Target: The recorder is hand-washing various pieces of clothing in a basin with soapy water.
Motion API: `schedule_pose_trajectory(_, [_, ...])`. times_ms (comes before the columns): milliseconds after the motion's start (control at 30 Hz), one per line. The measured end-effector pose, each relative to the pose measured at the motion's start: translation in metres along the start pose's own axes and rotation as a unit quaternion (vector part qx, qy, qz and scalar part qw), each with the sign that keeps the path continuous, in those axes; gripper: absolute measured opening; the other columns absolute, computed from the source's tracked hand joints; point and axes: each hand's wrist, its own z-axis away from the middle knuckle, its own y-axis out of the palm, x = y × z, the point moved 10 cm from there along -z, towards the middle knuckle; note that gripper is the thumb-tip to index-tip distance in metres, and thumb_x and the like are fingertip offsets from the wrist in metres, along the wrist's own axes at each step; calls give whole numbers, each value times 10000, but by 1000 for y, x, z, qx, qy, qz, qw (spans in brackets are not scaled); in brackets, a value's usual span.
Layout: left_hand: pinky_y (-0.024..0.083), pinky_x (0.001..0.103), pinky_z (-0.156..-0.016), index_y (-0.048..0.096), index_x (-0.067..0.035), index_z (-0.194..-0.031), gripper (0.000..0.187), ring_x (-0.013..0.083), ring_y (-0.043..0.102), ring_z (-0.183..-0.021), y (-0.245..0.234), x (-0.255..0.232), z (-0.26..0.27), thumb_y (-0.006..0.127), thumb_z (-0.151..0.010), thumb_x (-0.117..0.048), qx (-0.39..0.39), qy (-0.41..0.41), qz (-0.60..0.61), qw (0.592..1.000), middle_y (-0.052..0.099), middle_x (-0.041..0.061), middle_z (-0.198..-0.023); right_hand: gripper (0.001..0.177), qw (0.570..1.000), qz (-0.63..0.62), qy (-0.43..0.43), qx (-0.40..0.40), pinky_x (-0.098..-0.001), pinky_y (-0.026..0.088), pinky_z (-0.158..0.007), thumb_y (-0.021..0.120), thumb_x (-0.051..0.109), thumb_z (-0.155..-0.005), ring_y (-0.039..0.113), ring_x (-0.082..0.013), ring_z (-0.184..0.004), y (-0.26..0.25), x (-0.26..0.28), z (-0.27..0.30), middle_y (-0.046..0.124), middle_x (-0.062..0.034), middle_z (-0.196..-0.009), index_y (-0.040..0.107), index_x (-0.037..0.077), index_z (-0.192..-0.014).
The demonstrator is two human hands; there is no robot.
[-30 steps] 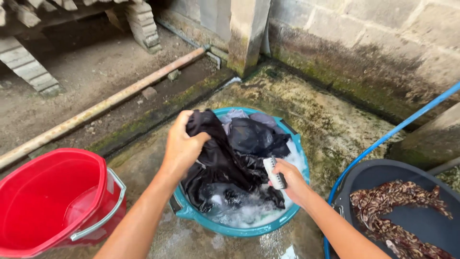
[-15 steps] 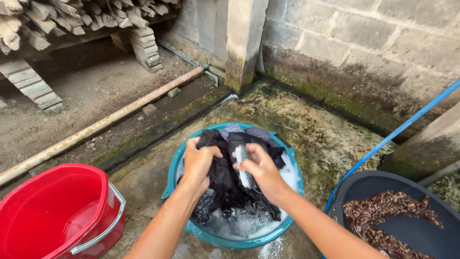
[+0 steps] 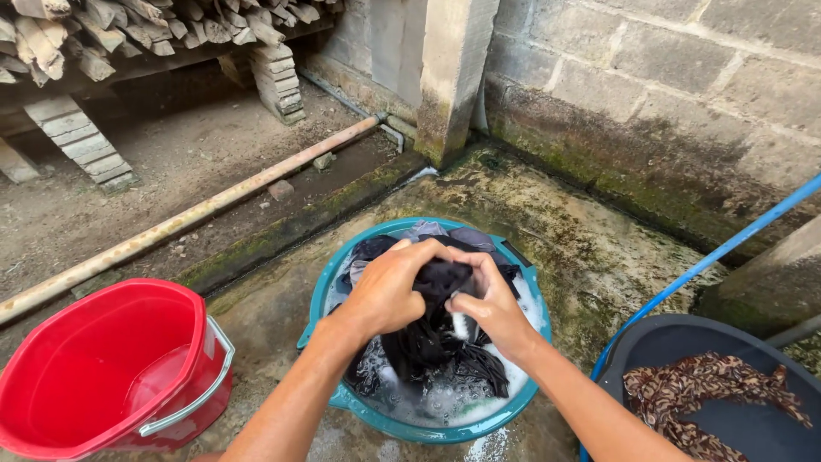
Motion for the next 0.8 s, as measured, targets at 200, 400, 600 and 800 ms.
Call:
schedule_pose_trajectory(200, [483,423,-954,643,-105,-1167,568,386,584,-1153,-4,-14,4,734,-627,45,-3,86,16,996,581,187,-1210,564,996,-44,70,38,-298,560,-682,715,-35,-739,678,-144,-781,12,-19,0,659,-76,-951,536,59,-1266])
schedule_pose_trajectory(400, [482,454,-976,589,-50,-1264,696,452,553,-1196,-12,38,2,584,-595,138,-34,-3,-51,998,559,247,-1311,451,995,-11,98,-24,-293,510,-558,744,-1,-725,613,-142,-621,-13,-5,-1,614,-40,-805,680,62,-1167])
schedule_pose_trajectory(600, [499,448,-1012,681,-119,-1224,529,391,661,-1126,38,89,27,590,-703,-100,224,-246,-136,933,708,214,-1124,353,991,-59,93,-75,-290,520,-543,708,33,-741,604,-132,-591,-33,12,5,657,-36,-811,670,82,-1089])
schedule_pose_trajectory(800, [458,454,-1017,778,-32,-1091,427,335,702,-1124,27,125,50,603,-728,-173,293,-322,-209,876,751,195,-1137,196,989,-46,30,-136,-278,491,-546,760,126,-862,588,-114,-614,-65,49,4,666,-33,-835,646,65,-1009])
